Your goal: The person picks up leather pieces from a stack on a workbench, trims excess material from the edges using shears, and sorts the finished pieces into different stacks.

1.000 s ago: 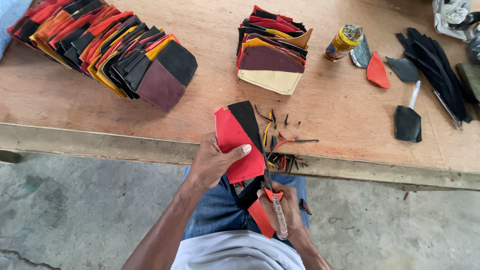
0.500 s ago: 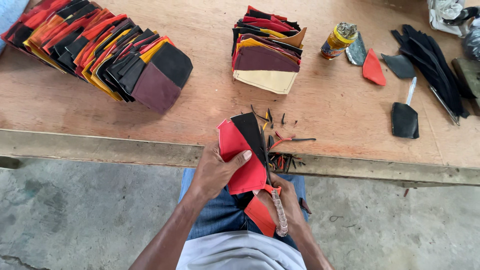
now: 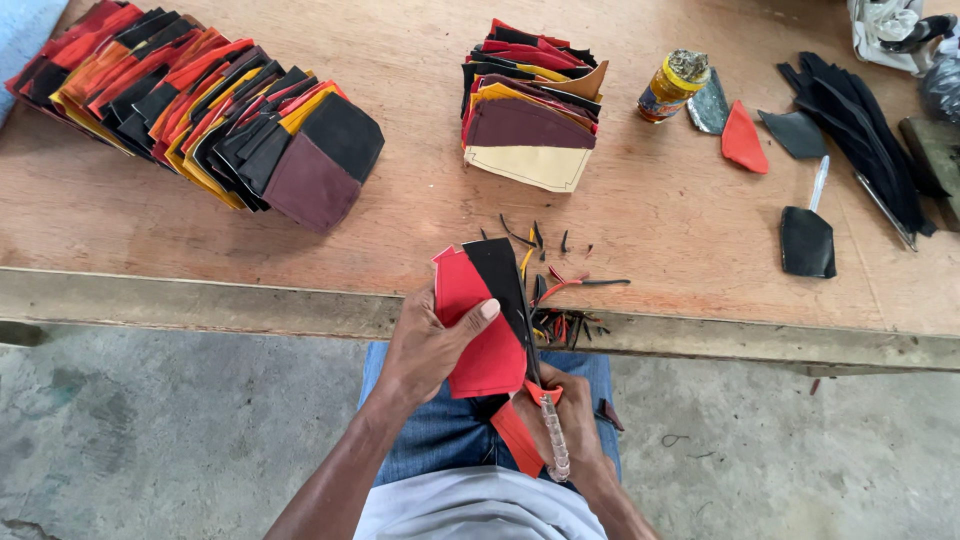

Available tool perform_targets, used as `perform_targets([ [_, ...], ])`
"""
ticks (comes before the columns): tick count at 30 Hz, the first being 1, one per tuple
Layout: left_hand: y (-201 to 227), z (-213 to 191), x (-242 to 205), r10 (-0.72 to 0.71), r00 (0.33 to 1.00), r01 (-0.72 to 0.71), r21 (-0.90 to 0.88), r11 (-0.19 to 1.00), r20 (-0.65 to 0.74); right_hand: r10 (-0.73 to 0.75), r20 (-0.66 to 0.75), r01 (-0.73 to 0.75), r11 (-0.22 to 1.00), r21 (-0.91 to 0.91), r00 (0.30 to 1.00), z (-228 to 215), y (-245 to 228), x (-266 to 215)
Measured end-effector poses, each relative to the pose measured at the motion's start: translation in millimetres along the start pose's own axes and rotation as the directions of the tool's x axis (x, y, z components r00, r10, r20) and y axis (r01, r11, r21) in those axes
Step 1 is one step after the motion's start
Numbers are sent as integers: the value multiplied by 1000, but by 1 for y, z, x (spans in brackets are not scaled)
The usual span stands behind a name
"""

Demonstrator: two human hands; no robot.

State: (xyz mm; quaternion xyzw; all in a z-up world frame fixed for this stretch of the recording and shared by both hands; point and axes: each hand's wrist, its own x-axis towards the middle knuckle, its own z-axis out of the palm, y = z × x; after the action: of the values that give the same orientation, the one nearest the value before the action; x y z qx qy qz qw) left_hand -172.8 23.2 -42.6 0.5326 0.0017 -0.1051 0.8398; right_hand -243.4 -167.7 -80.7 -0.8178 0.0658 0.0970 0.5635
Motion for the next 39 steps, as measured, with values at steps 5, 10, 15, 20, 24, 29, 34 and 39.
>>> perform_targets([
  [5, 3, 4, -3, 26, 999, -29, 180, 983, 21, -162, 24, 158, 979, 127, 986, -2, -14, 1],
  [10, 7, 12, -12, -8, 999, -4, 210, 978, 52, -59, 15, 57, 994, 95, 998, -12, -27, 4],
  [15, 10, 11, -13, -26, 997, 14, 167, 986, 72, -96, 10, 93, 985, 147, 995, -10, -19, 3],
  [20, 4, 6, -8, 38, 990, -48, 69, 996, 138, -117, -49, 121, 988, 92, 992, -8, -3, -1],
  [24, 8, 0, -1, -97, 992, 92, 63, 994, 77, -79, 33, 78, 996, 36, 996, -6, -1, -9],
  [29, 34, -32, 13, -159, 946, 96, 224, 970, 283, -57, 303, 19, 992, 127, 951, -27, -17, -22],
  [34, 46, -46, 24, -297, 862, 136, 377, 916, 411, 73, 344, -5, 981, -192, 936, -39, -44, -32],
  [39, 54, -44, 26, -281, 831, 49, 440, 897, 480, 109, 341, -16, 964, -265, 934, -37, -62, -33],
])
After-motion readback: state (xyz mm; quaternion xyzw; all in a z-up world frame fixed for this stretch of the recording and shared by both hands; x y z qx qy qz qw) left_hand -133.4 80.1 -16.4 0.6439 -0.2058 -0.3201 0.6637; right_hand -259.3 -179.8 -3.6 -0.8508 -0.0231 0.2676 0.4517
